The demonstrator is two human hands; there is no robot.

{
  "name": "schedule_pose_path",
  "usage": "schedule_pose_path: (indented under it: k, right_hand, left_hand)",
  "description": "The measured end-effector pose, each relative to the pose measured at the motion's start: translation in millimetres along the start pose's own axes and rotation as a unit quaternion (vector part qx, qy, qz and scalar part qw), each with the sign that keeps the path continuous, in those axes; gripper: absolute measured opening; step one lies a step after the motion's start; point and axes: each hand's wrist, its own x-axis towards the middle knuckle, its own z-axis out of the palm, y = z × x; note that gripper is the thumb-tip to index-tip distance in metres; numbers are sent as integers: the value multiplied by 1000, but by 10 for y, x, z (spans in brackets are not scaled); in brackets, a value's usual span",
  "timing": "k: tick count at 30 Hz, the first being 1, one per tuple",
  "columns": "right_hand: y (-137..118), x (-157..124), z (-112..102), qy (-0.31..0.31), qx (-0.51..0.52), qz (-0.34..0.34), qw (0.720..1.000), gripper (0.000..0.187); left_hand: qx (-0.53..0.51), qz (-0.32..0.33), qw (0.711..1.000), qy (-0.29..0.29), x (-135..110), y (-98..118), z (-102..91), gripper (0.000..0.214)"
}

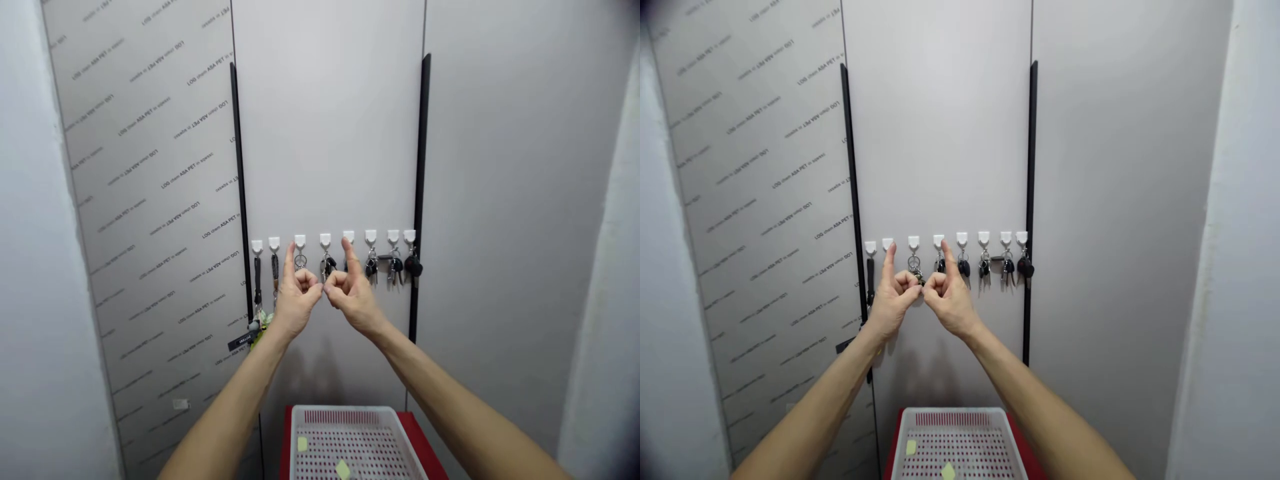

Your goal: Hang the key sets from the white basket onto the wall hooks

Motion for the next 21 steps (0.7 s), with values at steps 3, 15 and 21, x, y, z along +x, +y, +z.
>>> schedule_pose_path:
  k: [3, 15, 21]
  right_hand:
    - [17, 19, 28, -2, 5, 4, 1000, 73]
    - [498, 4, 65, 77, -168, 90, 979, 46]
    - [834, 247, 285, 98, -294, 83, 947, 47]
  left_hand:
    - [12, -8, 1000, 12, 4, -20, -31, 76]
    - [269, -15, 925, 268, -24, -389, -377, 61]
    - [480, -168, 802, 314, -8, -859, -488, 72]
